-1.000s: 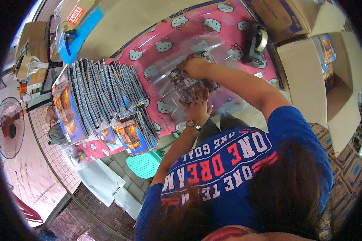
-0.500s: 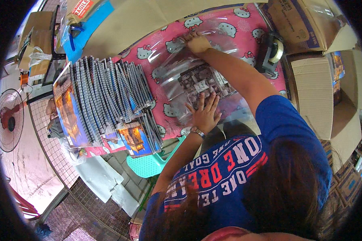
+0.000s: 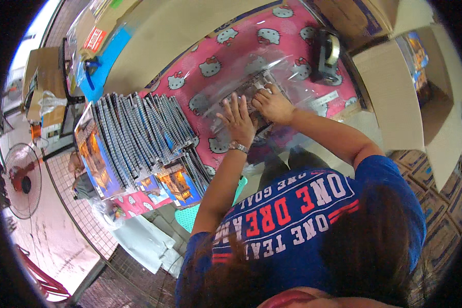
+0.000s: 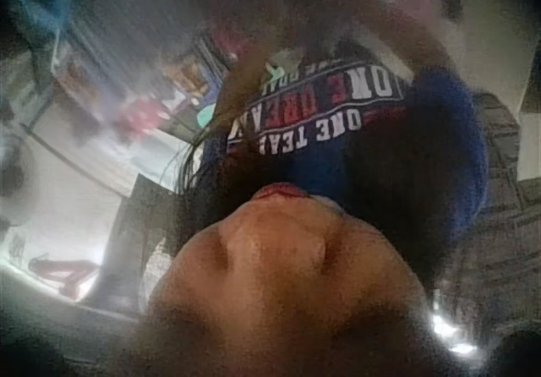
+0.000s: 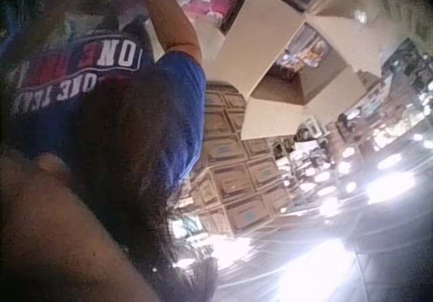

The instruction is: The person places notebooks into plastic bags, seals the bags using a tape dispenser, and places the bagged notebooks into cardboard boxes.

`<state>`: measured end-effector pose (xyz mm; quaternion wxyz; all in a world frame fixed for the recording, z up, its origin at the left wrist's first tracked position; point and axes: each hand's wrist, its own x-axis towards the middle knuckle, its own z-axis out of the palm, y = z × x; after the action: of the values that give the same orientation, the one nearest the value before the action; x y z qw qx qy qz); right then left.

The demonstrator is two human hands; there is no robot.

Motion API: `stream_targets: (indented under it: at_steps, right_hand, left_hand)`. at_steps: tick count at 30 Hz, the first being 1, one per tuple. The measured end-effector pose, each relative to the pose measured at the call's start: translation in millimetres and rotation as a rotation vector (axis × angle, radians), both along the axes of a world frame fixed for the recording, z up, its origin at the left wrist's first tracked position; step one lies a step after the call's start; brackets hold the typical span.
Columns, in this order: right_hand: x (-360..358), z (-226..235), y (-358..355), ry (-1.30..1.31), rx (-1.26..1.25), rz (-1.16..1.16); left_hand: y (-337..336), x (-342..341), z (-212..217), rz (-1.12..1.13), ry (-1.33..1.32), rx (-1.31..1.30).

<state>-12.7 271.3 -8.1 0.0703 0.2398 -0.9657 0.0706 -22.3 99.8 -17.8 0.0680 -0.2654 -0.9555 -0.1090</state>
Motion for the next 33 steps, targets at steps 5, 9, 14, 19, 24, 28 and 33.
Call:
stream_targets:
  at_steps: [5, 9, 14, 19, 24, 28, 33]
  right_hand:
    - [16.1, -18.9, -2.2, 0.029, -0.107, -0.096]
    - [18.3, -29.3, -1.0, 0.073, -0.092, -0.098]
    - [25.9, -19.2, 2.3, 0.097, -0.169, -0.084]
    - [100.4, -0.6, -13.4, -0.088, -0.231, -0.218]
    - [109.3, -14.6, -25.6, -0.232, -0.325, -0.249]
    - [70.8, -0.6, -41.5, -0.354, -0.196, -0.233]
    - [67.2, 8.7, 10.1, -0.241, -0.375, -0.157]
  left_hand:
    - [-7.0, -38.2, 53.9, -0.007, -0.487, -0.525]
    - [-29.6, -17.0, 62.9, -0.07, -0.481, -0.755]
    - [24.5, 0.0, 54.6, -0.15, -0.18, -0.127]
    - [13.8, -4.0, 5.5, -0.041, -0.23, -0.078]
    - [22.1, -1.0, 13.7, -0.165, -0.302, 0.006]
    - [21.8, -6.0, 10.7, -0.244, -0.245, -0.186]
    - [17.9, -6.5, -6.4, -0.2, -0.248, -0.174]
